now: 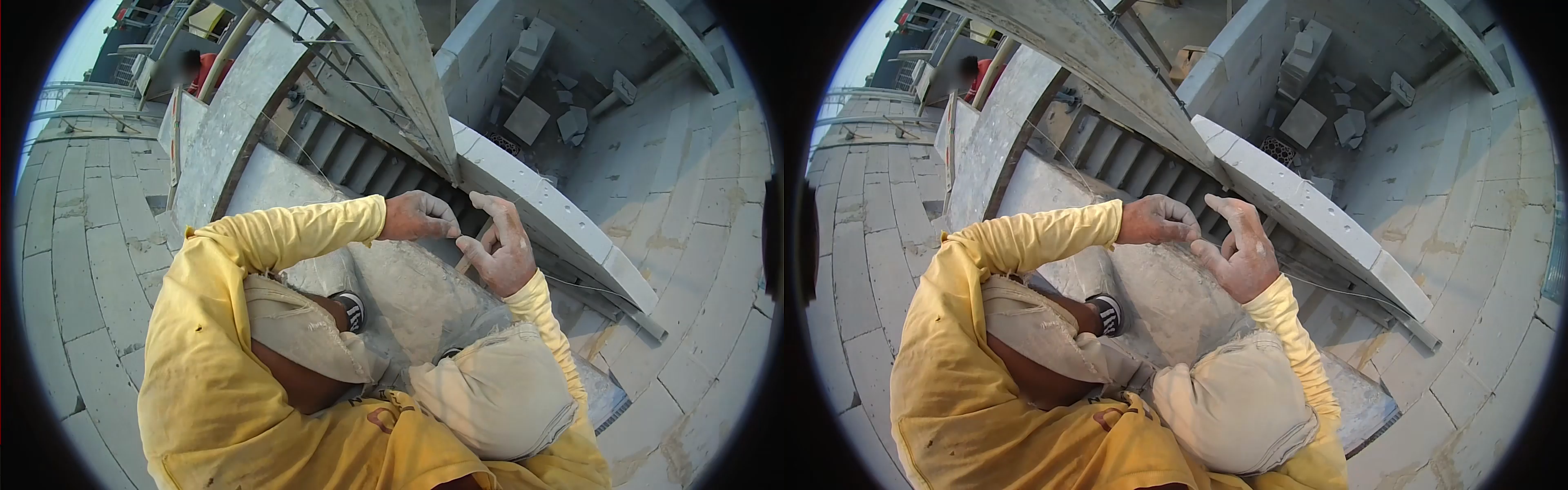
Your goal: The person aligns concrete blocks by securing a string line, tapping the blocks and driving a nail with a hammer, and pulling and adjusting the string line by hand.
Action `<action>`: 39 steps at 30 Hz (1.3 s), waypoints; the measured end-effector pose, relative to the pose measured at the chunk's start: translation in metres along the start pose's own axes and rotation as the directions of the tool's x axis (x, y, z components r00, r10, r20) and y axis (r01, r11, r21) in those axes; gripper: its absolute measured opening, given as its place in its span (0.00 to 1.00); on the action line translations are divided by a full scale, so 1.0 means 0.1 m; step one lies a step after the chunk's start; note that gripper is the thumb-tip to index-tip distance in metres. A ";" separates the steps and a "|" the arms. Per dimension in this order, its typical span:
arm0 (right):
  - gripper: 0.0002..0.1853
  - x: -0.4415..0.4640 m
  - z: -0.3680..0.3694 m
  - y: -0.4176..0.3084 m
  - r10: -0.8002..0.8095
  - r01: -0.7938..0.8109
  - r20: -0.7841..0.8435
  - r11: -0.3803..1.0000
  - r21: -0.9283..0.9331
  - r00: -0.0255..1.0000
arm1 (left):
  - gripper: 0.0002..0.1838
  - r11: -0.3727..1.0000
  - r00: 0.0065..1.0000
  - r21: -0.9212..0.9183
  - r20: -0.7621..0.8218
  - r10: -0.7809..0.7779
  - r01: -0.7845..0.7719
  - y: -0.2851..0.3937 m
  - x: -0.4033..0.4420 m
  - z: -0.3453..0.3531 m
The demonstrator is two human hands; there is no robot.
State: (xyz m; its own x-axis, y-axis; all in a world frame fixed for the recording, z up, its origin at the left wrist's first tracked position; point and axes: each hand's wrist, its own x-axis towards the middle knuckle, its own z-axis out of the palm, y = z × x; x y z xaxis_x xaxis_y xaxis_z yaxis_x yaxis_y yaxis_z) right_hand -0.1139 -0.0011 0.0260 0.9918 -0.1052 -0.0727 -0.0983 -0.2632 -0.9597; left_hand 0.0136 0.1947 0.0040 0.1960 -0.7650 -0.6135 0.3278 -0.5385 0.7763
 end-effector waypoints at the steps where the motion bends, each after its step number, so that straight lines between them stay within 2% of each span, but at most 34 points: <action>1: 0.17 0.02 0.04 0.05 0.016 -0.015 0.040 1.000 -0.019 0.999 | 0.11 0.997 1.000 -0.079 0.015 -0.021 0.022 0.08 0.02 0.03; 3: 0.15 0.01 0.08 0.27 0.035 -0.027 0.143 0.998 -0.060 0.989 | 0.12 0.982 0.998 -0.183 0.027 0.054 -0.048 -0.11 0.21 0.02; 5: 0.12 -0.05 0.02 0.42 0.081 -0.078 0.111 0.996 -0.031 0.990 | 0.12 0.994 0.993 0.040 -0.058 0.101 -0.099 0.02 0.16 -0.02; 7: 0.10 -0.10 -0.15 0.52 0.242 -0.245 0.041 0.961 0.125 0.969 | 0.12 0.997 0.992 0.006 -0.101 0.075 -0.075 -0.03 0.12 -0.13; 9: 0.10 -0.15 -0.33 0.66 0.351 -0.291 -0.041 0.830 0.476 0.935 | 0.12 0.998 0.988 -0.028 -0.145 0.045 -0.050 -0.05 0.03 -0.22; 11: 0.11 -0.17 -0.53 0.86 0.336 -0.179 -0.139 0.755 0.631 0.931 | 0.11 0.998 0.981 -0.060 -0.194 0.009 -0.021 -0.01 -0.08 -0.27; 12: 0.11 -0.19 -0.64 0.98 0.345 -0.169 -0.159 0.749 0.640 0.925 | 0.12 0.997 0.980 -0.079 -0.197 -0.001 -0.015 -0.03 -0.11 -0.29; 14: 0.11 -0.17 -0.78 0.99 0.327 -0.133 -0.221 0.784 0.606 0.919 | 0.12 0.993 0.982 -0.116 -0.186 -0.014 -0.008 -0.12 -0.11 -0.33; 16: 0.11 -0.18 -0.94 0.91 0.318 -0.139 -0.257 0.833 0.535 0.913 | 0.12 0.997 0.981 -0.072 -0.195 -0.002 -0.012 -0.34 -0.04 -0.31; 18: 0.10 -0.13 -1.03 0.78 0.156 -0.111 -0.351 0.983 0.145 0.923 | 0.12 1.000 0.987 -0.008 -0.158 0.004 -0.005 -0.44 0.01 -0.25; 19: 0.10 -0.11 -1.08 0.70 0.072 -0.105 -0.370 0.992 -0.069 0.926 | 0.11 0.999 0.992 0.033 -0.129 0.000 0.004 -0.46 0.00 -0.23; 22: 0.09 -0.08 -1.20 0.25 0.108 -0.172 -0.400 0.977 -0.127 0.910 | 0.11 0.996 0.994 -0.009 -0.062 -0.091 0.091 -0.57 -0.02 -0.24; 24: 0.10 -0.08 -1.35 0.20 0.049 -0.161 -0.488 0.968 -0.191 0.871 | 0.11 0.987 0.986 -0.048 -0.060 -0.153 0.150 -0.56 -0.06 -0.30; 25: 0.10 -0.09 -1.42 0.18 0.018 -0.154 -0.524 0.964 -0.218 0.851 | 0.11 0.989 0.987 -0.010 -0.064 -0.146 0.146 -0.55 -0.07 -0.34; 26: 0.10 -0.12 -1.54 0.15 0.038 -0.190 -0.562 0.958 -0.216 0.827 | 0.11 0.989 0.988 0.028 -0.072 -0.140 0.142 -0.54 -0.07 -0.39; 28: 0.11 -0.18 -1.81 0.29 -0.040 -0.157 -0.695 0.963 -0.217 0.718 | 0.10 0.987 0.986 0.077 -0.097 -0.133 0.141 -0.45 -0.09 -0.44; 31: 0.13 -0.34 -2.08 0.23 0.031 -0.070 -0.769 0.997 -0.018 0.638 | 0.10 0.989 1.000 0.147 -0.019 0.020 -0.017 -0.32 -0.08 -0.52; 33: 0.13 -0.39 -2.19 0.34 -0.053 0.132 -0.768 0.990 0.042 0.638 | 0.11 0.939 0.996 0.334 0.011 0.089 -0.088 0.24 -0.29 -0.47; 35: 0.12 -0.43 -2.29 0.43 -0.059 0.209 -0.749 0.972 0.108 0.660 | 0.11 0.905 0.977 0.370 0.091 0.193 -0.213 0.81 -0.59 -0.43; 37: 0.12 -0.41 -2.38 0.39 -0.015 0.178 -0.726 0.973 0.149 0.688 | 0.09 0.816 0.943 0.482 0.075 0.325 -0.319 1.44 -0.99 -0.31; 39: 0.11 -0.30 -2.47 0.37 -0.043 0.225 -0.752 0.964 0.142 0.658 | 0.09 0.633 0.839 0.612 0.098 0.535 -0.474 1.98 -1.44 -0.17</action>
State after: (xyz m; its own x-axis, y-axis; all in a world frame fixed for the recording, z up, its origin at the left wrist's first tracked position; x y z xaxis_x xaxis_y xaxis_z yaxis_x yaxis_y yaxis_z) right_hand -0.1678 -0.2450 0.0597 0.5953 -0.7789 0.1974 0.1402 -0.1412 -0.9800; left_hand 0.0660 0.2041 0.2438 0.2496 -0.9646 -0.0854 -0.4514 -0.1939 0.8710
